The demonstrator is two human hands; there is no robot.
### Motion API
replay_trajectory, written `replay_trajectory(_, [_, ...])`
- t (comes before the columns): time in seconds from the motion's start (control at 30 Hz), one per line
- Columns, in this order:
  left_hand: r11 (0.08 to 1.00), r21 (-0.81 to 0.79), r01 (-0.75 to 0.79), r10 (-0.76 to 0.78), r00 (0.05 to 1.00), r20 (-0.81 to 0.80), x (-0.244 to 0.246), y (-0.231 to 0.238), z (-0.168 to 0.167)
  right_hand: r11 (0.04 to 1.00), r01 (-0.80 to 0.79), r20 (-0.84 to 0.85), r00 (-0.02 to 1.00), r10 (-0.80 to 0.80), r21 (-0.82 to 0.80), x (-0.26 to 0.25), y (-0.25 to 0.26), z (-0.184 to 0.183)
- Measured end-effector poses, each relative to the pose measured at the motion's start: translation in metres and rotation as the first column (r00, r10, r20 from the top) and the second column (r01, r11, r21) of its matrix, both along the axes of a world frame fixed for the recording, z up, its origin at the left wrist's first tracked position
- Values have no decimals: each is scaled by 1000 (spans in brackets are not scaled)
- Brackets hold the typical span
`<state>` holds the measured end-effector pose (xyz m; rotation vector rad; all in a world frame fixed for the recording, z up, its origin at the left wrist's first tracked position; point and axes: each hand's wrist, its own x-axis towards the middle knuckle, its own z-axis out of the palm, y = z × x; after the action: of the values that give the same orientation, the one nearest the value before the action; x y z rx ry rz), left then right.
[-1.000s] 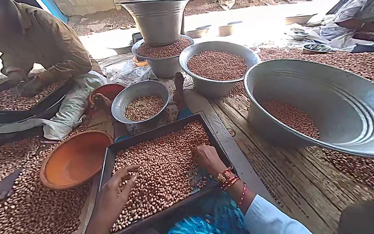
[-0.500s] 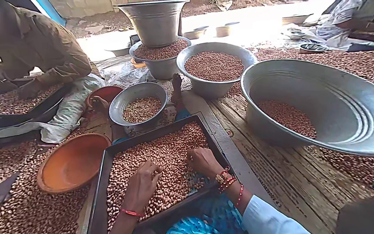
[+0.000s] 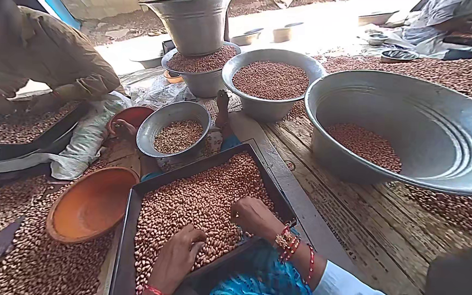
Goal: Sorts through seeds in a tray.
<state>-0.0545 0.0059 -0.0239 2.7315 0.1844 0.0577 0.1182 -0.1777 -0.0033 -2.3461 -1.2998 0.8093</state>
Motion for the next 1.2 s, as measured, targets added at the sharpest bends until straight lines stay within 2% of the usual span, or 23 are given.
replay_trajectory(0.1, [999,-54,-9,5,998,-67,1,1,7,998,-23,58,998,26,-59,-9,7,-5])
replay_trajectory(0.17, [981,-191,-35,43,998,35,-3,14,8,996,-35,92,995,43,-81,-12,11,-9])
replay_trajectory(0.2, [946,-315,-74,108,990,92,-6,24,9,995,-39,99,994,48,-92,-13,11,-10])
replay_trajectory(0.27, [801,-587,-114,257,952,165,-14,44,13,995,-42,98,994,51,-94,-15,10,-10])
replay_trajectory(0.33, [715,-691,-107,331,922,200,-17,60,19,995,-48,95,994,56,-84,-14,10,-11])
replay_trajectory(0.4, [779,-598,-189,353,920,169,-15,62,23,994,-51,92,994,60,-96,-12,10,-11])
replay_trajectory(0.5, [918,-249,-310,347,930,123,-6,42,26,986,-50,81,995,64,-157,-13,11,-4])
replay_trajectory(0.57, [951,-71,-302,310,933,185,4,33,23,984,-52,83,994,67,-169,-13,11,-3])
replay_trajectory(0.63, [951,31,-307,299,941,161,13,26,23,985,-58,56,996,68,-165,-11,10,-4])
replay_trajectory(0.7, [939,96,-331,329,944,36,21,22,21,996,-23,-17,1000,22,-85,-5,8,-5])
replay_trajectory(0.77, [925,146,-351,366,926,-90,28,19,21,987,101,-154,985,-82,122,6,1,-6])
replay_trajectory(0.8, [924,139,-357,372,922,-106,29,19,20,953,194,-246,960,-136,230,10,-3,-6])
replay_trajectory(0.87, [930,41,-366,368,926,-79,26,24,21,870,362,-385,895,-224,336,17,-11,-4])
replay_trajectory(0.9, [927,-44,-373,371,927,-59,24,30,22,859,393,-397,883,-252,329,20,-14,-1])
replay_trajectory(0.97, [890,-263,-371,384,923,-6,16,47,21,918,329,-303,918,-255,223,21,-19,7])
replay_trajectory(1.07, [770,-564,-298,442,887,134,5,72,21,989,142,-77,987,-137,51,14,-19,4])
replay_trajectory(1.2, [724,-613,-316,498,855,147,2,93,21,984,97,33,995,-93,-151,2,-10,-2])
